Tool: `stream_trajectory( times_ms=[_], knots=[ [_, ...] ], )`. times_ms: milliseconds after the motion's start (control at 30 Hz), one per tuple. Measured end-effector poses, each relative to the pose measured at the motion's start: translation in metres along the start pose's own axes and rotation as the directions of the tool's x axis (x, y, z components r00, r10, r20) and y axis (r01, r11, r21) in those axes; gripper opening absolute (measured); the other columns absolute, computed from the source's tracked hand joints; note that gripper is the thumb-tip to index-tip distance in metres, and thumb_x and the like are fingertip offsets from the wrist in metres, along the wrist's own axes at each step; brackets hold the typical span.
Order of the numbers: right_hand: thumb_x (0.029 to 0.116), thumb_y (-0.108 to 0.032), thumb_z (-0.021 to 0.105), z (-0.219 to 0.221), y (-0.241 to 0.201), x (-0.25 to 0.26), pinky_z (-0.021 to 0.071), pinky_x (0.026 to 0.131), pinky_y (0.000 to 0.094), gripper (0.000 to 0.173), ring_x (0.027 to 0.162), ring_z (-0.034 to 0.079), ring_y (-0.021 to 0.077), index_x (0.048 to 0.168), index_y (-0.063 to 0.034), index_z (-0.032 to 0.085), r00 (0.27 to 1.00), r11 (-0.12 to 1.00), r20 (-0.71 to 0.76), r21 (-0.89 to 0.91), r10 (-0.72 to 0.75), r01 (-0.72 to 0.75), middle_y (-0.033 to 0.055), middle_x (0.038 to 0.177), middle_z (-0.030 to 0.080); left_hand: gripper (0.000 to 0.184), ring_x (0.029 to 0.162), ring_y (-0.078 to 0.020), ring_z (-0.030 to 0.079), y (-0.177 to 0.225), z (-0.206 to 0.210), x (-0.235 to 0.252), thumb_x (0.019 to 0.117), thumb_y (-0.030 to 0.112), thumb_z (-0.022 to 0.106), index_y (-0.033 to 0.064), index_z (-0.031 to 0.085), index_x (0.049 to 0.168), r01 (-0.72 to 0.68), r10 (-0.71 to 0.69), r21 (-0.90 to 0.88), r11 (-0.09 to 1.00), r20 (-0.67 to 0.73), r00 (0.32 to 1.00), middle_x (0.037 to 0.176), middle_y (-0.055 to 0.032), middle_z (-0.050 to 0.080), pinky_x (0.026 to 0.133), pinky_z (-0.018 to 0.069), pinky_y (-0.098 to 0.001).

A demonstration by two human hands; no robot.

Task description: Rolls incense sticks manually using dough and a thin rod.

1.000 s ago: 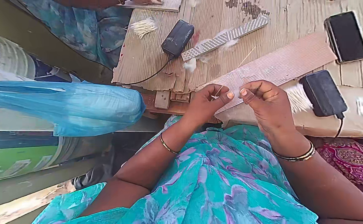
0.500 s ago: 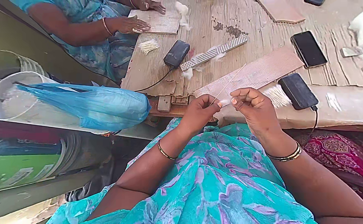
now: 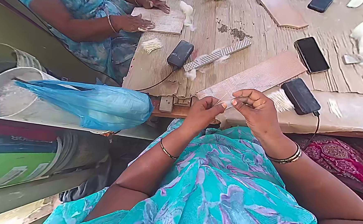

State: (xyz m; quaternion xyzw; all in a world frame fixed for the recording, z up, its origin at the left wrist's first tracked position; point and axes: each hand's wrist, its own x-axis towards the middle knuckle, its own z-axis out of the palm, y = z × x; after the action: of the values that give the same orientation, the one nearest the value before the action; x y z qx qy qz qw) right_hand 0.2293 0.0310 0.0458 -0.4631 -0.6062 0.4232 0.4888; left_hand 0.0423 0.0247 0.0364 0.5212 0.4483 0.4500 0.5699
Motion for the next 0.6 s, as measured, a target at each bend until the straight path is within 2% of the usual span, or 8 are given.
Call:
stream_trajectory(
  times_ms=[133,267,400,500,600],
  knots=[
    [0.0945,0.0,0.067,0.0,0.01,0.01,0.0527,0.07,0.014,0.02,0.074,0.063,-0.0014,0.114,-0.0047,0.066,1.0,1.0,-0.023,-0.009,0.002,-0.002,-0.004,0.088,0.069,0.012,0.058,-0.0017,0.052,-0.005,-0.003,0.004,0.104,0.016,0.06,0.0086,0.066,0.096,0.035,-0.032,0.065,0.997,-0.038,0.999,0.075,0.0016,0.065,0.053,0.0397,-0.0158],
    [0.0953,-0.002,0.067,0.002,0.019,0.023,0.0522,0.071,0.0144,0.028,0.076,0.063,-0.0009,0.122,-0.0056,0.063,0.998,0.996,0.041,-0.068,0.056,-0.053,-0.0031,0.089,0.068,0.012,0.059,-0.0028,0.053,-0.012,-0.009,0.013,0.1039,0.016,0.061,0.0084,0.067,0.097,0.043,-0.038,0.09,0.995,-0.052,0.998,0.077,0.0007,0.066,0.054,0.0414,-0.0166],
    [0.0956,-0.003,0.067,0.007,0.035,0.037,0.0493,0.065,0.0155,0.026,0.069,0.059,-0.0002,0.121,-0.0052,0.063,0.997,0.988,0.021,-0.136,0.07,-0.066,-0.0013,0.086,0.067,0.017,0.057,-0.0036,0.05,-0.023,-0.016,0.022,0.1068,0.02,0.055,0.0084,0.067,0.101,0.105,-0.095,0.134,0.985,-0.075,0.993,0.081,0.0,0.067,0.05,0.0372,-0.0177],
    [0.0975,-0.006,0.066,0.011,0.049,0.046,0.047,0.062,0.0168,0.025,0.067,0.057,0.0012,0.122,-0.0057,0.064,0.998,0.967,0.022,-0.251,0.057,-0.05,0.0013,0.088,0.067,0.017,0.058,-0.0089,0.052,-0.036,-0.024,0.027,0.1058,0.021,0.057,0.0079,0.067,0.101,0.147,-0.126,0.228,0.962,-0.103,0.987,0.078,-0.0028,0.064,0.053,0.0409,-0.0239],
    [0.0975,-0.009,0.065,0.016,0.069,0.057,0.0522,0.069,0.0211,0.028,0.075,0.064,0.0054,0.125,-0.0044,0.065,0.998,0.914,0.069,-0.405,-0.009,0.036,0.0061,0.094,0.071,0.019,0.063,-0.0168,0.056,-0.046,-0.034,0.031,0.1049,0.026,0.06,0.0078,0.066,0.109,0.214,-0.165,0.336,0.917,-0.169,0.972,0.083,-0.0075,0.063,0.056,0.0462,-0.0346]
  ],
)
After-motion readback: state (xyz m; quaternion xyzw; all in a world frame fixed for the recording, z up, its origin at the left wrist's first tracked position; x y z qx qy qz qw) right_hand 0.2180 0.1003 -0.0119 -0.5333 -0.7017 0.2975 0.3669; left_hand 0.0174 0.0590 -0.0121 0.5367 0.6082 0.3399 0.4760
